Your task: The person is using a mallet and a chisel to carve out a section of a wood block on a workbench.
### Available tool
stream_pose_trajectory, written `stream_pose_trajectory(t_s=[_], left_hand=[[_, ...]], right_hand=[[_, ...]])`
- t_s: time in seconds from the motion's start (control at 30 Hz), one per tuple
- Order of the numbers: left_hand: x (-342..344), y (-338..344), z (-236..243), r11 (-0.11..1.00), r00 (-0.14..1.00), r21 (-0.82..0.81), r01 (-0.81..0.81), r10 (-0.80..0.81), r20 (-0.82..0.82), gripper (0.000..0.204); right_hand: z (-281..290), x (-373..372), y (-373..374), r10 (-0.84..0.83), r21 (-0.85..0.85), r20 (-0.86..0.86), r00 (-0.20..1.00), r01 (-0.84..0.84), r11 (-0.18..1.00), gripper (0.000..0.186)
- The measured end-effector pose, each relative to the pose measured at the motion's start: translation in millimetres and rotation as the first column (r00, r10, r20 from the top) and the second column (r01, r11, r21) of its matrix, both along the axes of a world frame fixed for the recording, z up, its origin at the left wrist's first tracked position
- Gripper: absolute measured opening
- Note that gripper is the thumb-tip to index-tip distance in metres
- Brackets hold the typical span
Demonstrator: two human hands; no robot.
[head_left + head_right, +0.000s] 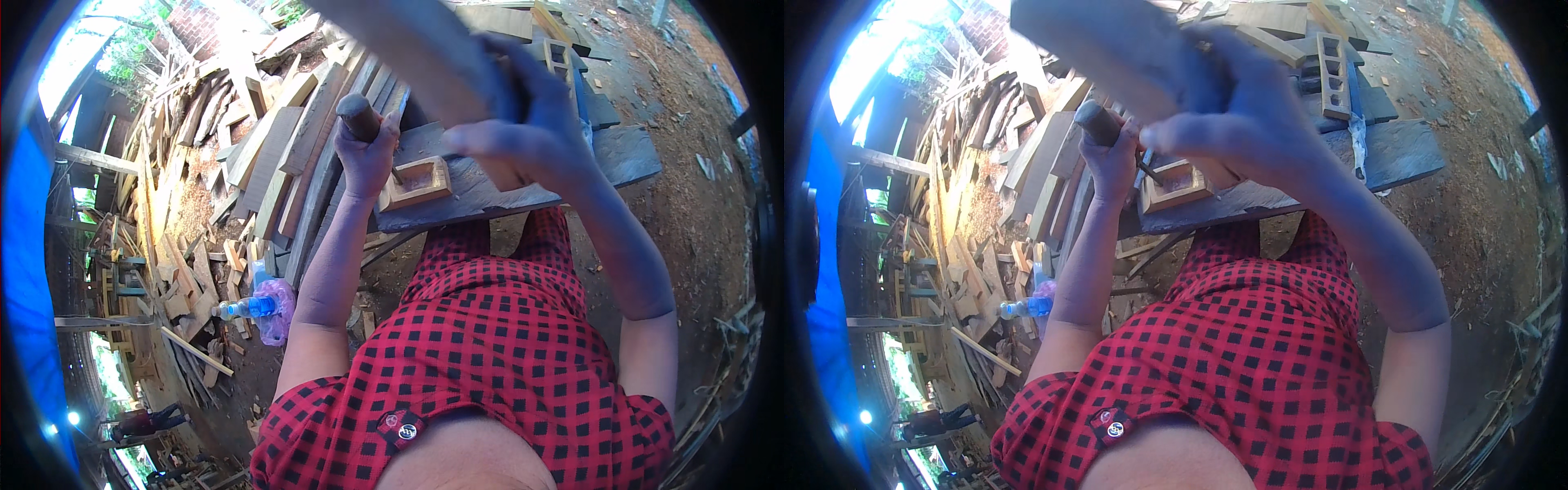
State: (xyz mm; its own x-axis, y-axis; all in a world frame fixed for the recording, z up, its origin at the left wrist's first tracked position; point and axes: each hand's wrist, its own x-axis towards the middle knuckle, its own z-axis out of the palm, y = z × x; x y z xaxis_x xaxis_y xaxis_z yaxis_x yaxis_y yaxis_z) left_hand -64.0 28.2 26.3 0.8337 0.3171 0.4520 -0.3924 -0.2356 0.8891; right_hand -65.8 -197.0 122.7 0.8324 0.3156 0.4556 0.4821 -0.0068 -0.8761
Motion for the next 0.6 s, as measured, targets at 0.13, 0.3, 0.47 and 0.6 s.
stream_pose_trajectory(t_s=[0.13, 0.3, 0.47, 0.6], left_hand=[[1, -2, -6, 0.99, 0.988, -0.117, 0.083, -0.066, 0.139, 0.017], [3, 14, -17, 0.999, 0.994, -0.016, 0.033, -0.034, -0.102, 0.023], [2, 22, -25, 0.957, 0.978, 0.283, 0.06, -0.112, 0.174, 0.025], [6, 18, -28, 0.992, 0.994, 0.071, 0.106, -0.105, -0.015, 0.026]], right_hand=[[13, 11, 11, 0.056, -0.486, -0.063, 0.996, -0.08, 0.87, 0.086], [27, 10, 15, 0.193, 0.017, 0.109, 0.975, -0.196, 0.98, 0.054], [36, 12, 30, 0.172, -0.469, 0.128, 0.977, -0.093, 0.878, 0.08], [38, 17, 29, 0.205, -0.435, 0.111, 0.973, -0.138, 0.89, 0.075]])
